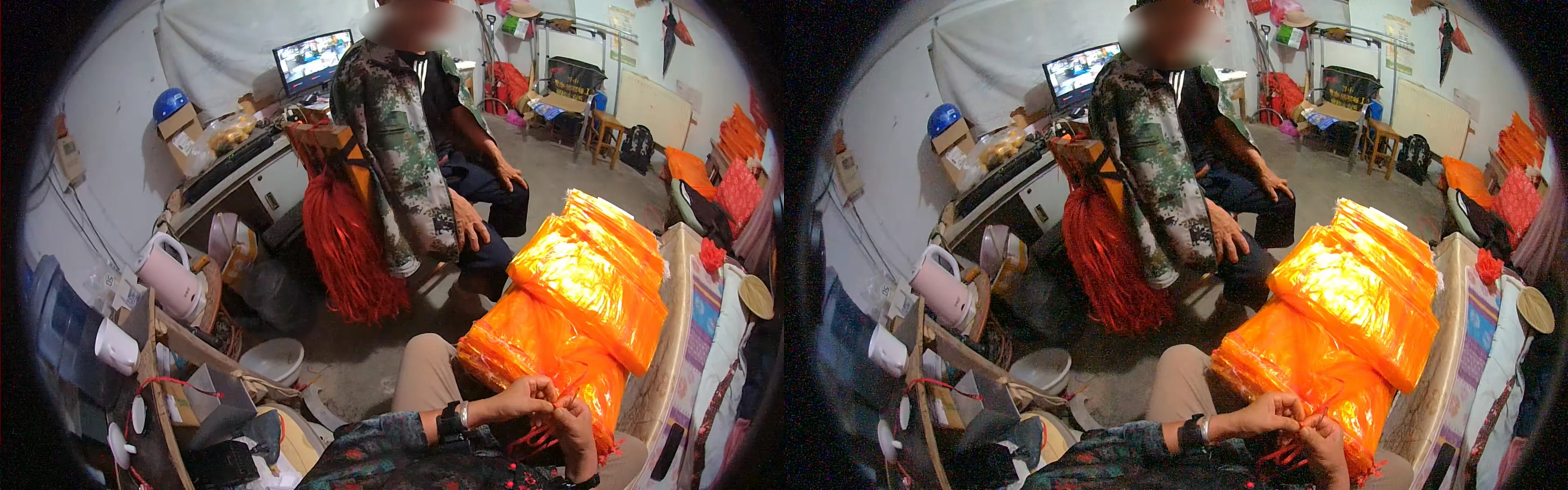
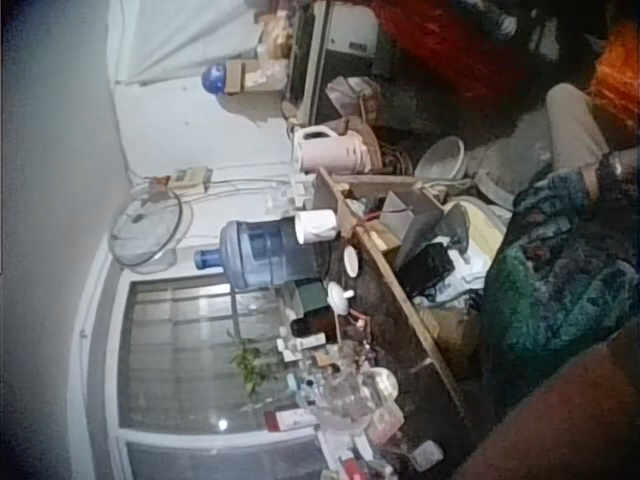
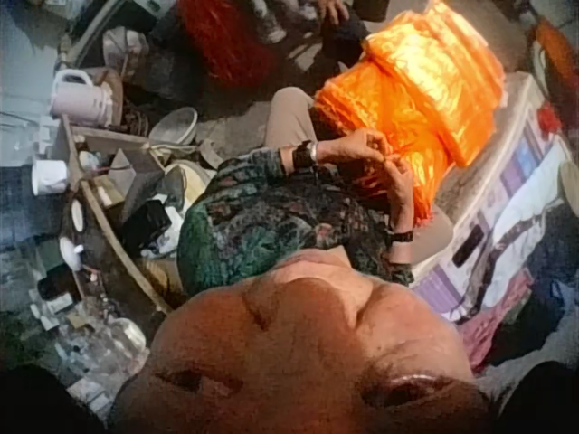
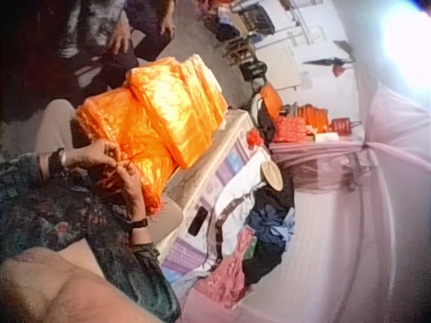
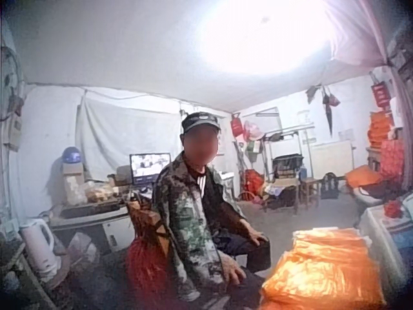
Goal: Tying red strings to bundle stacks of orange plastic sheets.
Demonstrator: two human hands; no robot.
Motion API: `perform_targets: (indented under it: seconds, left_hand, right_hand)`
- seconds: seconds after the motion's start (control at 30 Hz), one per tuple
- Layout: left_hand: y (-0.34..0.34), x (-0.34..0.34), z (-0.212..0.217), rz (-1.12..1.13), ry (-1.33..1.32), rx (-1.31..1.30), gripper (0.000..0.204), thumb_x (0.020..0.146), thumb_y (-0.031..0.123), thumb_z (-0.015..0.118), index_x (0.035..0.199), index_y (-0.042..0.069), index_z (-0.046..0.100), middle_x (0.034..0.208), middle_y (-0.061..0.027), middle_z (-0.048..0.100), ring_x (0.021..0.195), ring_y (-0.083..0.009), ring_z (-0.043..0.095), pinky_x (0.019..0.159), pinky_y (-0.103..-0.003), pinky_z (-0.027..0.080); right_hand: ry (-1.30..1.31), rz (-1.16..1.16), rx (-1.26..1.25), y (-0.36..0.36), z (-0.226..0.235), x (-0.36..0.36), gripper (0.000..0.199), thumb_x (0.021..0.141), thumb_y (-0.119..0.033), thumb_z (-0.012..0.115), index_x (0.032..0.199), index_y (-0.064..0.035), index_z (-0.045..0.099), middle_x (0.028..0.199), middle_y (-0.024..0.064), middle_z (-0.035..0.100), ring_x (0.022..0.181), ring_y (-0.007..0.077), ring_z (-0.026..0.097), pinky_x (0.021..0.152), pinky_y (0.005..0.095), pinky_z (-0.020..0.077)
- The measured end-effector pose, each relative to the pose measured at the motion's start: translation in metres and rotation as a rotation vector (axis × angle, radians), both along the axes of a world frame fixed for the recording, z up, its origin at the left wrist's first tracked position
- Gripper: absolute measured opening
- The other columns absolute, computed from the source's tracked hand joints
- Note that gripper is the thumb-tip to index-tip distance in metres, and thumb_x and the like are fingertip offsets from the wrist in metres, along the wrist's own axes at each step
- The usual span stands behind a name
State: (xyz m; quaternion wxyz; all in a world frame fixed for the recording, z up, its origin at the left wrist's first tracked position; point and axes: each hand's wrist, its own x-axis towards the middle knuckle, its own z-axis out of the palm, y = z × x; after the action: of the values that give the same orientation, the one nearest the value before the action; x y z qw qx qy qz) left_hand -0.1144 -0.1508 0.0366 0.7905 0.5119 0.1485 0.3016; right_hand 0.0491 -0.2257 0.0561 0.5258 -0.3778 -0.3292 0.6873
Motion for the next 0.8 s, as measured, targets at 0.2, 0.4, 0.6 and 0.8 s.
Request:
perform_targets:
  seconds: [0.2,0.4,0.6,0.8]
  left_hand:
    - [-0.005,0.003,-0.007,0.088,0.024,0.091,0.009,0.080,0.003,0.059,0.086,0.003,0.052,0.075,0.0014,0.056,0.068,-0.0057,0.052,0.058,-0.020,0.043]
    - [-0.010,-0.002,-0.008,0.227,0.159,0.290,0.007,0.075,-0.002,0.052,0.081,0.000,0.052,0.071,-0.0024,0.053,0.069,-0.0086,0.051,0.060,-0.023,0.042]
    - [-0.014,-0.002,-0.003,0.277,0.225,0.428,0.006,0.077,-0.002,0.052,0.082,0.001,0.053,0.070,0.0008,0.052,0.067,-0.0047,0.049,0.059,-0.022,0.041]
    - [-0.016,0.001,0.003,0.456,0.308,0.626,0.007,0.076,0.001,0.057,0.080,0.001,0.051,0.066,-0.0090,0.052,0.062,-0.0157,0.054,0.057,-0.028,0.042]
  right_hand:
    - [-0.079,-0.041,-0.008,0.000,-0.002,0.001,0.012,0.081,-0.009,0.062,0.086,-0.0001,0.056,0.074,0.0064,0.063,0.061,0.0117,0.058,0.058,0.0241,0.0480]
    - [-0.352,-0.082,0.015,0.002,0.000,-0.007,0.009,0.081,-0.007,0.063,0.083,0.0004,0.058,0.073,0.0049,0.062,0.063,0.0093,0.058,0.058,0.0212,0.0465]
    - [-0.376,-0.013,0.052,0.000,0.002,-0.005,0.006,0.080,-0.005,0.061,0.082,0.0002,0.057,0.072,0.0040,0.061,0.063,0.0091,0.057,0.059,0.0227,0.0466]
    - [-0.207,-0.084,0.006,0.002,-0.003,0.001,0.009,0.081,-0.009,0.060,0.081,-0.0005,0.057,0.072,0.0035,0.060,0.061,0.0084,0.055,0.058,0.0219,0.0452]
